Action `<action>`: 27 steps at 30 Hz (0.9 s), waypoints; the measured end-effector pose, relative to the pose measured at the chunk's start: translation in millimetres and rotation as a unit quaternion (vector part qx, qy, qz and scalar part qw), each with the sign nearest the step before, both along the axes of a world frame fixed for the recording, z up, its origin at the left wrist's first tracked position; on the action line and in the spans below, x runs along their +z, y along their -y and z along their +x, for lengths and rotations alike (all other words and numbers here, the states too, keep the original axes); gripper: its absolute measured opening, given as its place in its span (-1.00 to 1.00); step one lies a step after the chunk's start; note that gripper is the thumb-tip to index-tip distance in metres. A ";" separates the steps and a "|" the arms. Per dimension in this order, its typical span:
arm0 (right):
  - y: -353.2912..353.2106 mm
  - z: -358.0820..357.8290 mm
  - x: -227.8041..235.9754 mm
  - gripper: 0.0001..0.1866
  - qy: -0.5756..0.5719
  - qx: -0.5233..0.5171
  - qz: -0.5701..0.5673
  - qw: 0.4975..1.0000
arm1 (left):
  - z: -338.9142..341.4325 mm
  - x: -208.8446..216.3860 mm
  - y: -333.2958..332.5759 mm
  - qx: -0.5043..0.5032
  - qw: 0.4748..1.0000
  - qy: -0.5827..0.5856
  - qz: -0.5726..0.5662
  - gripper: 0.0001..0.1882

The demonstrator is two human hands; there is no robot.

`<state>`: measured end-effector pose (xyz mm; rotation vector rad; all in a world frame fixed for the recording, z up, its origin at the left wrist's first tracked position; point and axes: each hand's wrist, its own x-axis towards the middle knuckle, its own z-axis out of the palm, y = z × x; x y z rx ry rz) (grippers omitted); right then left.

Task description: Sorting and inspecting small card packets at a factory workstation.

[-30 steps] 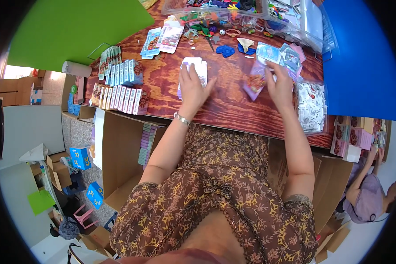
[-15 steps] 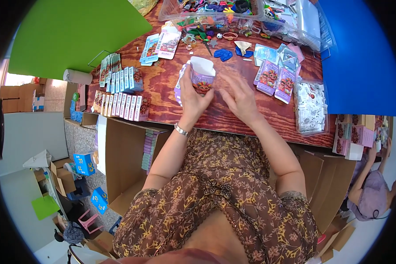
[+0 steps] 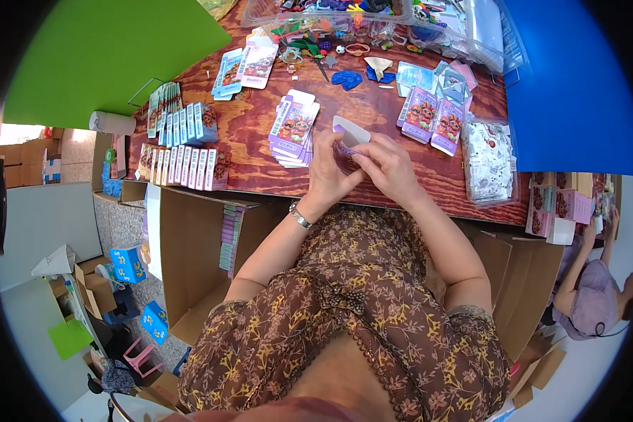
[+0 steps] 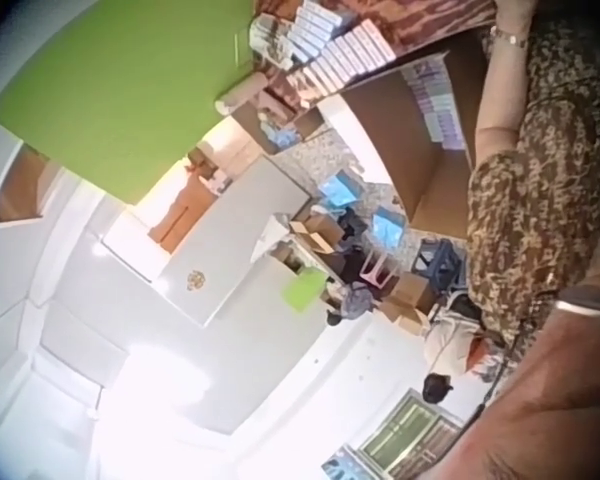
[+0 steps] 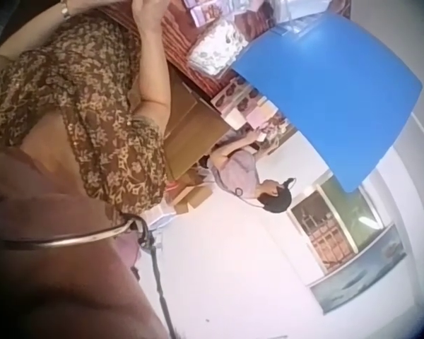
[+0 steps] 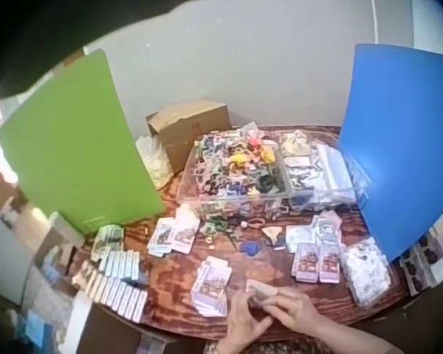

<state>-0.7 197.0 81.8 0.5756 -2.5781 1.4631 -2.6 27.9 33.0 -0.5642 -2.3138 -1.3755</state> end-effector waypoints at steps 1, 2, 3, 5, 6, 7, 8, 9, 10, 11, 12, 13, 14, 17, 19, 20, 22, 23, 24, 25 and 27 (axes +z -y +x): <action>-1.9 0.3 1.2 -0.85 -0.050 0.014 0.032 0.998 | 0.7 1.6 -0.7 -0.013 1.000 0.000 0.008 -0.07; -3.6 0.4 1.2 -0.85 -0.050 0.015 0.033 0.998 | 0.7 5.2 -1.9 -0.013 1.000 0.000 0.008 -0.07; -5.0 0.9 1.4 -0.85 -0.061 0.015 0.039 0.997 | 0.9 9.5 -3.4 -0.006 1.000 -0.023 0.011 -0.07; -5.2 2.2 2.0 -0.85 -0.072 0.016 0.045 0.996 | 2.0 11.3 -5.6 0.001 0.999 -0.046 0.014 -0.08; -4.4 3.0 2.5 -0.84 -0.083 0.012 0.046 0.995 | 2.6 10.2 -6.7 0.005 0.999 -0.047 0.016 -0.06; -3.5 3.7 3.0 -0.83 -0.093 0.007 0.047 0.995 | 3.3 8.7 -7.9 0.009 0.999 -0.047 0.019 -0.05; -1.8 4.4 4.1 -0.83 -0.093 0.008 0.047 0.995 | 4.5 4.9 -9.4 0.010 0.999 -0.047 0.019 -0.05; 0.4 4.9 6.3 -0.83 -0.109 0.007 0.052 0.993 | 6.0 -0.6 -11.0 0.009 0.998 -0.016 0.053 -0.07; 2.1 5.1 8.5 -0.82 -0.125 0.006 0.056 0.991 | 7.3 -5.3 -11.2 0.007 0.996 0.014 0.088 -0.09; 3.0 5.3 10.8 -0.82 -0.125 0.006 0.056 0.991 | 8.9 -8.2 -9.8 0.008 0.996 0.015 0.088 -0.09; 3.7 5.5 13.2 -0.81 -0.113 -0.003 0.034 0.993 | 10.6 -11.1 -7.6 -0.002 0.994 0.037 0.106 -0.12; 4.1 5.6 14.2 -0.80 -0.100 -0.013 0.011 0.995 | 11.8 -14.1 -5.9 -0.011 0.991 0.059 0.124 -0.15; 2.2 5.1 12.3 -0.80 -0.100 -0.013 0.011 0.995 | 11.2 -13.2 -5.2 -0.011 0.990 0.059 0.124 -0.15; -6.6 1.9 3.1 -0.77 -0.078 0.027 0.043 0.996 | 8.0 -8.4 -3.3 0.013 0.996 0.006 0.084 -0.23; -9.2 0.4 0.6 -0.77 -0.115 0.053 0.077 0.989 | 5.9 -1.5 -2.2 0.006 0.999 -0.022 0.035 -0.30; -8.8 0.2 1.9 -0.77 -0.115 0.054 0.077 0.989 | 7.0 -2.5 -2.3 0.008 0.999 -0.021 0.035 -0.30; -8.0 0.0 7.9 -0.75 -0.119 0.068 0.106 0.985 | 10.2 -5.1 -3.0 0.010 0.998 0.004 0.057 -0.32; -6.9 0.1 14.1 -0.75 -0.119 0.069 0.106 0.985 | 11.0 -5.0 -2.4 0.011 0.998 0.005 0.057 -0.32; -5.5 0.7 22.2 -0.77 -0.075 0.043 0.040 0.995 | 11.7 -4.5 -1.5 0.015 0.999 0.002 0.044 -0.29; -4.7 0.9 26.0 -0.79 -0.031 0.017 -0.026 0.999 | 12.2 -4.4 -0.5 0.019 0.999 -0.001 0.031 -0.26; -8.3 -6.1 24.5 -0.81 0.068 -0.011 -0.088 0.994 | 13.6 -3.4 -0.6 0.001 1.000 0.001 0.028 -0.22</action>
